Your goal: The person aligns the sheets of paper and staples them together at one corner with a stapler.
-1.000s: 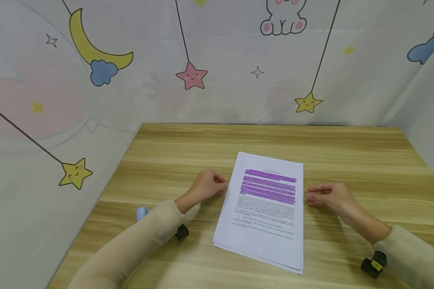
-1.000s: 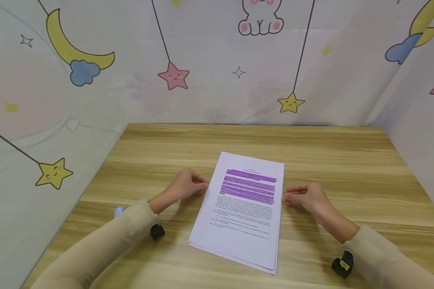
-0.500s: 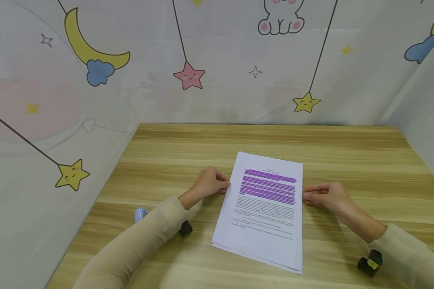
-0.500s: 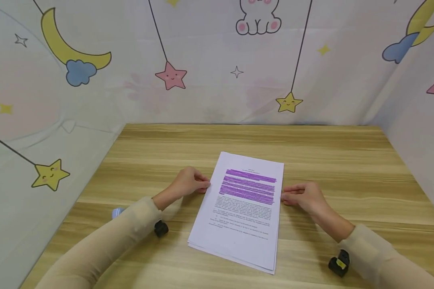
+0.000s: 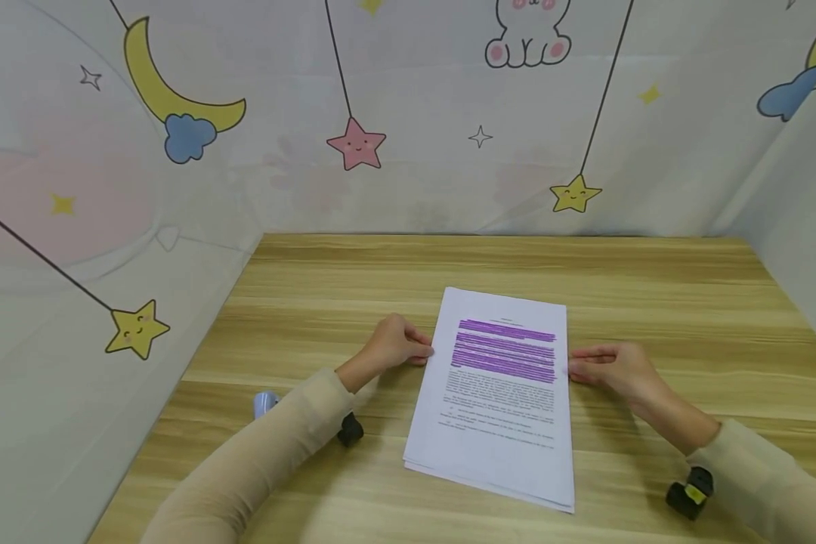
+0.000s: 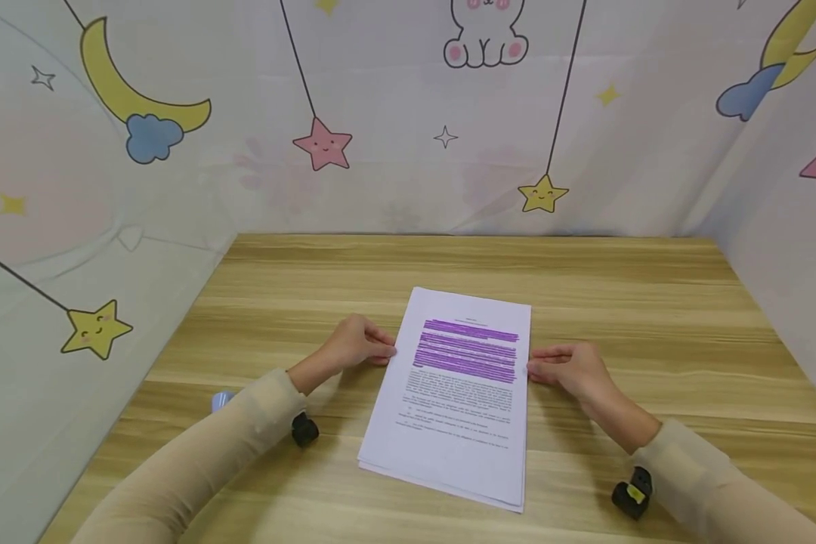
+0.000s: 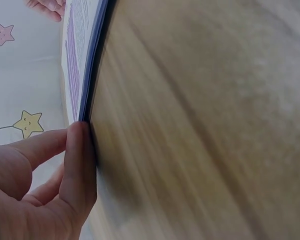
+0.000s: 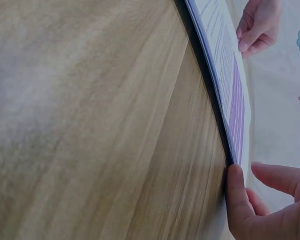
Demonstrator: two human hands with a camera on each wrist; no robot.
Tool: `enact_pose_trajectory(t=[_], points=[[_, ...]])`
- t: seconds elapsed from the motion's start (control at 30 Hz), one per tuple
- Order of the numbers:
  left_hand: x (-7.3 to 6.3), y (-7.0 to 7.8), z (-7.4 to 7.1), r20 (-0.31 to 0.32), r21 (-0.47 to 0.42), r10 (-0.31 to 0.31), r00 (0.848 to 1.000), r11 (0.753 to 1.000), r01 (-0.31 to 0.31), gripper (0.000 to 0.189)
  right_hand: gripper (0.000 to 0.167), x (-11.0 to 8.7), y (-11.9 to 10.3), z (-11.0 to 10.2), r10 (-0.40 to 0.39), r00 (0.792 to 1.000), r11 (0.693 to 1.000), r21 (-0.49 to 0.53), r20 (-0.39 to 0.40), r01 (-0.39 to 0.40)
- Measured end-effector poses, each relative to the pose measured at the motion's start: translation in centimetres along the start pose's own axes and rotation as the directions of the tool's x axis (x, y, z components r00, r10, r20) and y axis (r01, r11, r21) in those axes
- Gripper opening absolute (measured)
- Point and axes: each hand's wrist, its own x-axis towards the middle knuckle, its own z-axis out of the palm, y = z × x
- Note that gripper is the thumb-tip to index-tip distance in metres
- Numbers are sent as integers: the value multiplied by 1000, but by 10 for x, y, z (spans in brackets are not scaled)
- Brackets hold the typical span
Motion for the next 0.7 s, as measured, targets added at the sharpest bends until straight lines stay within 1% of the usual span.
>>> enact_pose_trajectory(t=[0.13, 0.33, 0.53, 0.7], points=[[-1, 0, 0, 4, -26, -9, 1000, 1000, 10, 8, 46, 1, -1, 0, 10, 1000, 1000, -19, -14, -11], [0, -3, 0, 1, -18, 9, 1000, 1000, -9, 8, 44, 6, 1, 1, 3, 1000, 999, -38, -20, -4], [0, -3, 0, 4, -29, 19, 1000, 999, -18, 9, 43, 10, 3, 1, -6, 1000, 1000, -19, -14, 6], [-2, -2, 0, 6, -57, 20, 1000, 998, -20, 9, 44, 12, 5, 0, -14, 1000, 1000, 26, -9, 15]])
